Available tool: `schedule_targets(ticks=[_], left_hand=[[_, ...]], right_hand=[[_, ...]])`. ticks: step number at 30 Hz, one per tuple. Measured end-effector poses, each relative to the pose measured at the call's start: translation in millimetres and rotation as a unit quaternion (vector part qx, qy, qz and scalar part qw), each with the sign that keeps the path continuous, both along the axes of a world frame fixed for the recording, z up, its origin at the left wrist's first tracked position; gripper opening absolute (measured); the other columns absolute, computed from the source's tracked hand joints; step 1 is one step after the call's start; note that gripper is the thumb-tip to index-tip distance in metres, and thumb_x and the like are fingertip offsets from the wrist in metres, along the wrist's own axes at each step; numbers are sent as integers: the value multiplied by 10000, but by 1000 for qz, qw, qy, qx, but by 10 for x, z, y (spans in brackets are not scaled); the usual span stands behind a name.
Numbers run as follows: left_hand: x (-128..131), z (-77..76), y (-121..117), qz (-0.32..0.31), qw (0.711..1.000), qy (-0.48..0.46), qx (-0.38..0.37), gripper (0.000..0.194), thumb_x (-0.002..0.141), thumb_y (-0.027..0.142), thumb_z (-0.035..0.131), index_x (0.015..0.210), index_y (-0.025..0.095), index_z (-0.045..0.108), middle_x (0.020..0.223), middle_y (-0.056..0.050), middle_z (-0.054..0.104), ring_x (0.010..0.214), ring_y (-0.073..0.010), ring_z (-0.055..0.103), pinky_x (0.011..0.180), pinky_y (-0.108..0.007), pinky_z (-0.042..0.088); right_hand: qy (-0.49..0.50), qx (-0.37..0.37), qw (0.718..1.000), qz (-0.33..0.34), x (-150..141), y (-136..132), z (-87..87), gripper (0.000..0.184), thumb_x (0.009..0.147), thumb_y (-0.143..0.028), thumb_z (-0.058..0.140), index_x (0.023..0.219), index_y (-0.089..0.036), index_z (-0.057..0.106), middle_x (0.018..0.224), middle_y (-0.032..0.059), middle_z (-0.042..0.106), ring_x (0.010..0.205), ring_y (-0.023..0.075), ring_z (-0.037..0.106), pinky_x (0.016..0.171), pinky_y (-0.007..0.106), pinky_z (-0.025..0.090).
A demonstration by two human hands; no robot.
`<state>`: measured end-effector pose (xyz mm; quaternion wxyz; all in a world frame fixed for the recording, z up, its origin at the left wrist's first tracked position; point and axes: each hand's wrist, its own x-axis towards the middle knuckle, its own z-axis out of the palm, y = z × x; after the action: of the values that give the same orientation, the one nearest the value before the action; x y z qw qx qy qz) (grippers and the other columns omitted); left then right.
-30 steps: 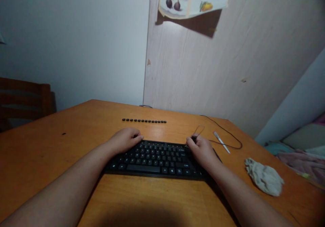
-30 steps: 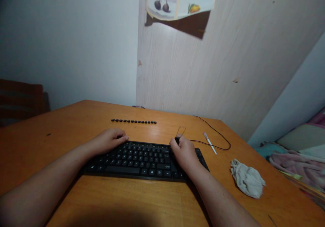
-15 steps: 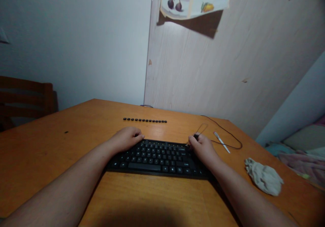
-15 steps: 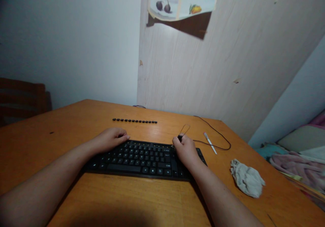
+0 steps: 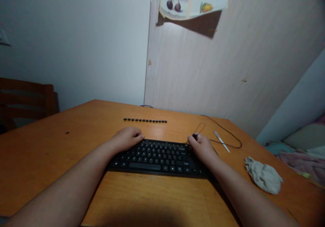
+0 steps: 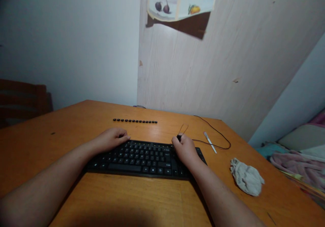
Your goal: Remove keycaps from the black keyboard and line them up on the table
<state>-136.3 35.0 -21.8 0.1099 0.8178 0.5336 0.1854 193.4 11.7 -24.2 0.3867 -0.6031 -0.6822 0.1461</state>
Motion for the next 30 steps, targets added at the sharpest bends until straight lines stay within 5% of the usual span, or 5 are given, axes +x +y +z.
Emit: schedule_targets(ticks=[13,21,30], left_hand=[[99,63,-79,-24,999,-24,7,342,853,463,468,795,186,662,797,-48,654,729,-190,562,623,-266,352],[154,109,-113,-33,998,-42,-37,302,844,409,492,815,177,683,821,-50,681,758,-193,590,652,-268,377],[145,90,-95,-33,998,-45,-29,291,840,402,495,823,177,678,819,-50,674,757,-190,582,669,-272,398]], right_hand=[[-24,25,999,-28,14,-16,15,273,802,-375,498,599,-197,534,559,-2,567,539,155,519,533,262,330],[49,1,998,-47,18,-27,12,278,777,-360,510,549,-201,522,545,5,579,534,157,535,536,260,366],[238,-46,969,-38,34,-87,91,277,761,-422,561,598,-205,505,511,-3,563,451,137,486,466,253,339]])
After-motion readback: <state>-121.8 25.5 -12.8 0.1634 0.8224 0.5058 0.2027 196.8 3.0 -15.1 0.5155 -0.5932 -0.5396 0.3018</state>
